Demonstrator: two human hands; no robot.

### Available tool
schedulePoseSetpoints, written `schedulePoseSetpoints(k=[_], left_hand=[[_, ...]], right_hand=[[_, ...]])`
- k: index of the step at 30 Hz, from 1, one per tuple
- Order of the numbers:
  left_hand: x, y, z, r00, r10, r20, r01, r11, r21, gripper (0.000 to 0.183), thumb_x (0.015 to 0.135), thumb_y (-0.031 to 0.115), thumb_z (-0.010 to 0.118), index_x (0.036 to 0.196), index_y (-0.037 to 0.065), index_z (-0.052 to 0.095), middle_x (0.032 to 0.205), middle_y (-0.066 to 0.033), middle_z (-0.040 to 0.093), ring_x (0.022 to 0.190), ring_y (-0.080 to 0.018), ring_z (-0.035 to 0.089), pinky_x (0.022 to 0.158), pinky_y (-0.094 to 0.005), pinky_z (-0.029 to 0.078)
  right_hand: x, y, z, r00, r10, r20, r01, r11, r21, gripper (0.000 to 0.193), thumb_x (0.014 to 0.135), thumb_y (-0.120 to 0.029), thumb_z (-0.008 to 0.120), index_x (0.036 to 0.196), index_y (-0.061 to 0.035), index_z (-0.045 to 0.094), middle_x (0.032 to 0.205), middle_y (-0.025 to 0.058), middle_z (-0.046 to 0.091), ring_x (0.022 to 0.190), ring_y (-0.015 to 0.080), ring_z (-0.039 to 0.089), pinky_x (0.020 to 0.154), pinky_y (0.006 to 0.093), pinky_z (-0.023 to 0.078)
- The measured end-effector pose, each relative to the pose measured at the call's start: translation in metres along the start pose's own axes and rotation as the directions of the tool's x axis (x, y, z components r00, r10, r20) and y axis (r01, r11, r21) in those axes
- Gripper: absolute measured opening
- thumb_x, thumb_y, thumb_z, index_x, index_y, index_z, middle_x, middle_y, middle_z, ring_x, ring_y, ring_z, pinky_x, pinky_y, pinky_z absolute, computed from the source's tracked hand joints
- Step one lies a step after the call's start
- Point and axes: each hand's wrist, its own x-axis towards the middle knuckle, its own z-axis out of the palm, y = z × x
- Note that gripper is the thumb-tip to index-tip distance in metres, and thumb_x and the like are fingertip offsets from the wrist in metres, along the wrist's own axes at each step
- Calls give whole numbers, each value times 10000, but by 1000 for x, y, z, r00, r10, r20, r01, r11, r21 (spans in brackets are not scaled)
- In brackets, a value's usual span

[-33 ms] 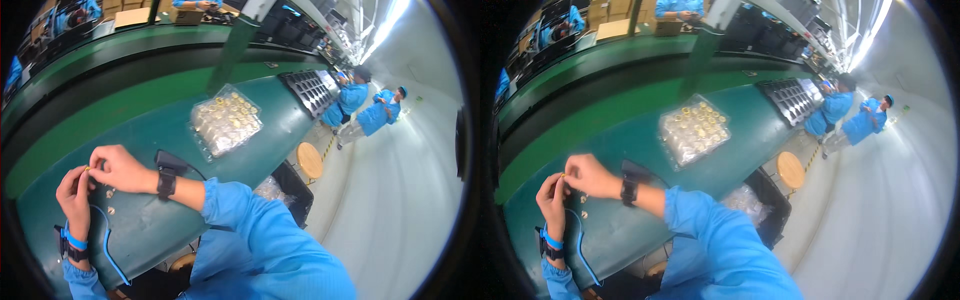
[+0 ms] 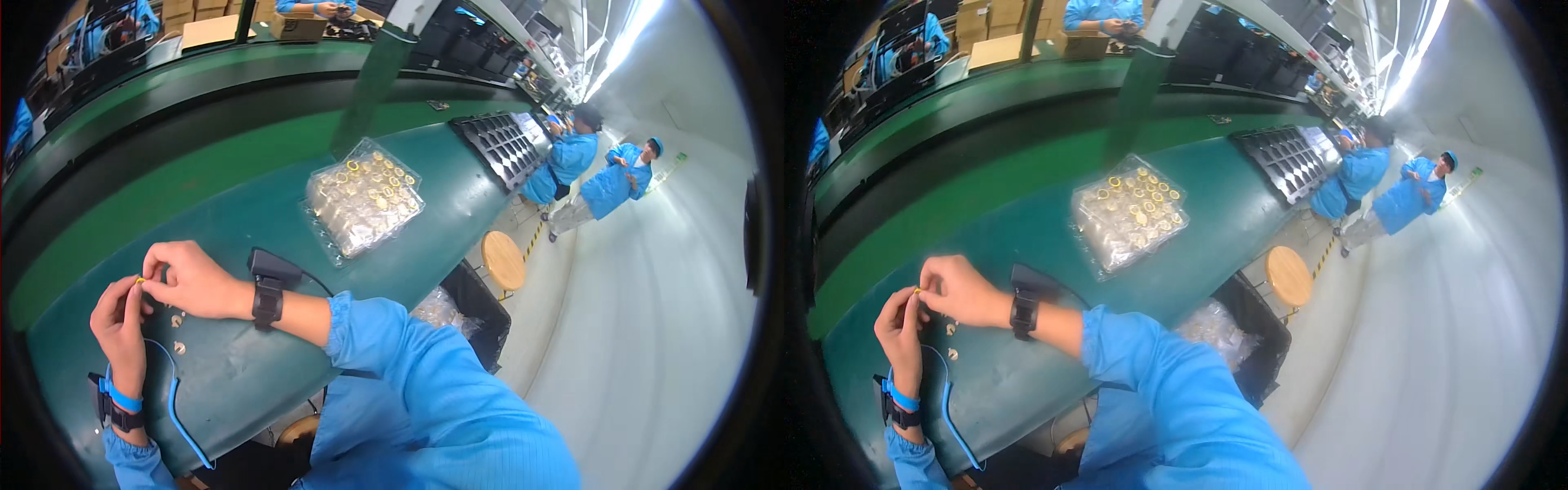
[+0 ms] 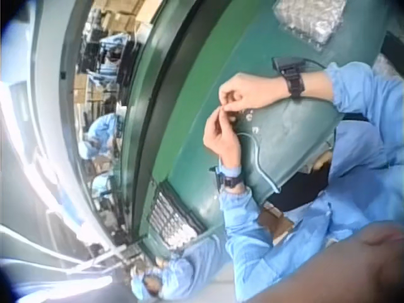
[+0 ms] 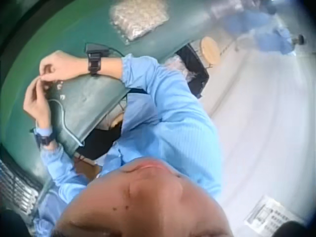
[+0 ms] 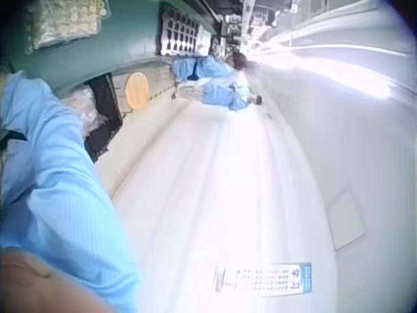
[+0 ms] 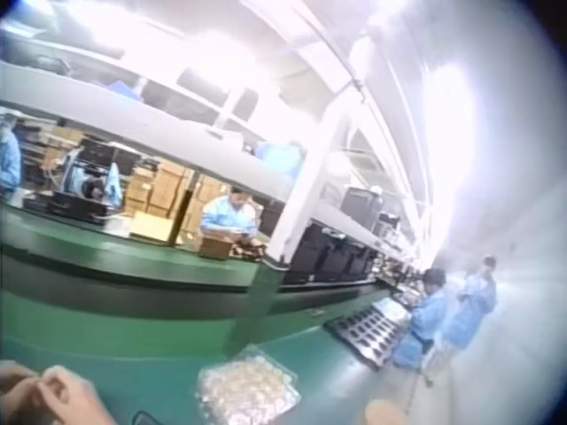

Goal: Assembling small yellow components onto a circuit board and handling clear ring-like objects on an assembly line.

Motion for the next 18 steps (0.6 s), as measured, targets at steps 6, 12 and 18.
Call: schedulePoseSetpoints(k=[6,12,18], left_hand=[[7,-1,28,998,-26,63,27,1000,-7,182,1088,90,664,1205,-17,751,933,-9,715,738,-55,619,623,-203,431],[5,-14,17,994,-67,86,68,998,-14,232,1114,118,633,1270,-28,723,966,-9,708,752,-56,602,649,-202,443],[10,-22,18,999,-32,34,33,999,-26,278,1133,154,606,1338,-12,693,1072,-52,727,745,-64,602,644,-209,442]], right_hand=[[-12,2,-24,998,34,-45,-35,999,-9,139,948,-102,747,952,21,681,812,67,698,595,78,586,545,276,457],[-7,7,-17,996,-78,-54,76,996,-44,165,916,-85,746,852,27,643,728,102,668,603,128,612,550,305,473],[-3,21,-17,977,-128,-172,117,990,-73,172,914,-57,741,830,38,626,736,132,684,646,194,685,589,335,511]])
